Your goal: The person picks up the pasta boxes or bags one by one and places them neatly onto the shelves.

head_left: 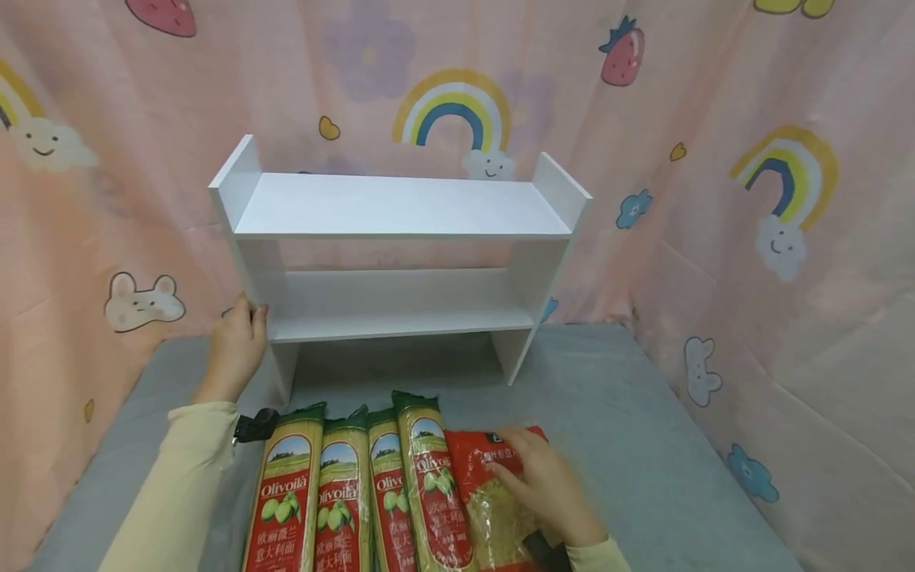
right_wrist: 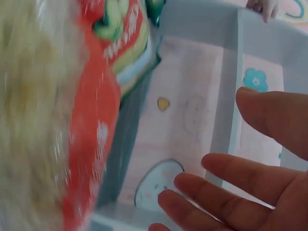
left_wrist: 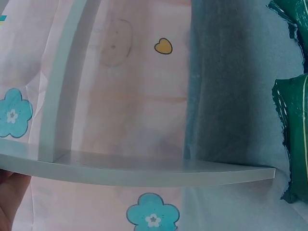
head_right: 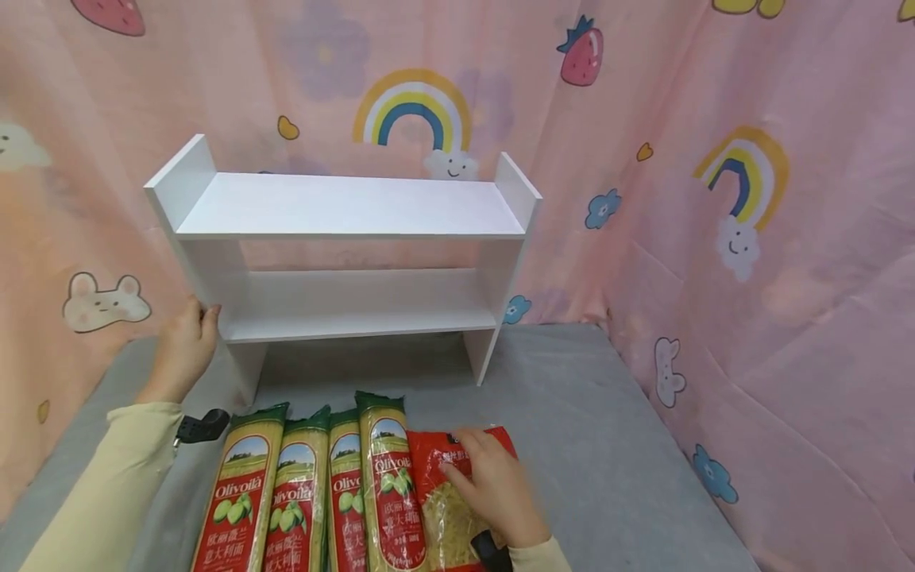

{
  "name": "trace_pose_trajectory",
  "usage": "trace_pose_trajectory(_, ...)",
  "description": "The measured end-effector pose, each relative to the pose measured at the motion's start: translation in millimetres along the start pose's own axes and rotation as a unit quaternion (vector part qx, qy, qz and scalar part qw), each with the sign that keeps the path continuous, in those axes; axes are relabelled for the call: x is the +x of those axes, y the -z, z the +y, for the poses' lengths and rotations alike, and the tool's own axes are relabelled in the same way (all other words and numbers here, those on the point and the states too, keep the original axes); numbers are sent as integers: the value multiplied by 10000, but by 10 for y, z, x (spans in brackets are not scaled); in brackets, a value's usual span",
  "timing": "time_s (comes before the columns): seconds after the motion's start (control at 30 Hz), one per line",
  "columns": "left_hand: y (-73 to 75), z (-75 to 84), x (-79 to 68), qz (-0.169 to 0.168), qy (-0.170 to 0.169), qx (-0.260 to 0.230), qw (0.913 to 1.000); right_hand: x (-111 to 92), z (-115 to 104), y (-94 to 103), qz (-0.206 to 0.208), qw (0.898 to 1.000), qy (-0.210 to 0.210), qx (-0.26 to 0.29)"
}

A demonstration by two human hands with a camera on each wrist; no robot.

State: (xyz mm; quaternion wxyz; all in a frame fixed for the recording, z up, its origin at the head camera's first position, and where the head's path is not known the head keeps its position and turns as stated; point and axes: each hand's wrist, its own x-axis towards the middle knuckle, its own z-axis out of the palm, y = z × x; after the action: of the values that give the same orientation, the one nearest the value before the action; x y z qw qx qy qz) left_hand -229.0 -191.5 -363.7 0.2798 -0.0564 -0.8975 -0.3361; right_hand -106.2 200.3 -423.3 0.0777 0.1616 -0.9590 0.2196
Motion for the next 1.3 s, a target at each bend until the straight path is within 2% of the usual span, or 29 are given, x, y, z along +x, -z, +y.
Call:
trace_pose_trajectory(0.1,-17,-16,-19,83,24,-29,10000,-16,-109,-90,-344,9978,-184,531)
trace_pose_trajectory(0.27,-22,-33,-51,244,4,-23,9997,-44,-315,-233,-878,9857,-575,1319)
trace_pose_trajectory(0.47,-31,-37,-55,422,-69,19,9991,-26,-509,-425,-1015,9779,-926,1573)
trace_pose_trajectory(0.7,-55,-22,-50,306,85,40,9995,2,-576,-585,-929,9790,-1220,1346)
trace_pose_trajectory(0.97,-67,-14,-21,546,-148,-11,9984,22,-615,-705,-732,9805,-1588,902)
trace_pose_trajectory(1.17,-69,-16,-9,624,-243,-34,9978,24,-656,-749,-734,9847,-1501,505)
trace_pose_trajectory(1.3,-69,-24,-14,651,-218,-85,9976,20,-683,-769,-930,9817,-1609,417)
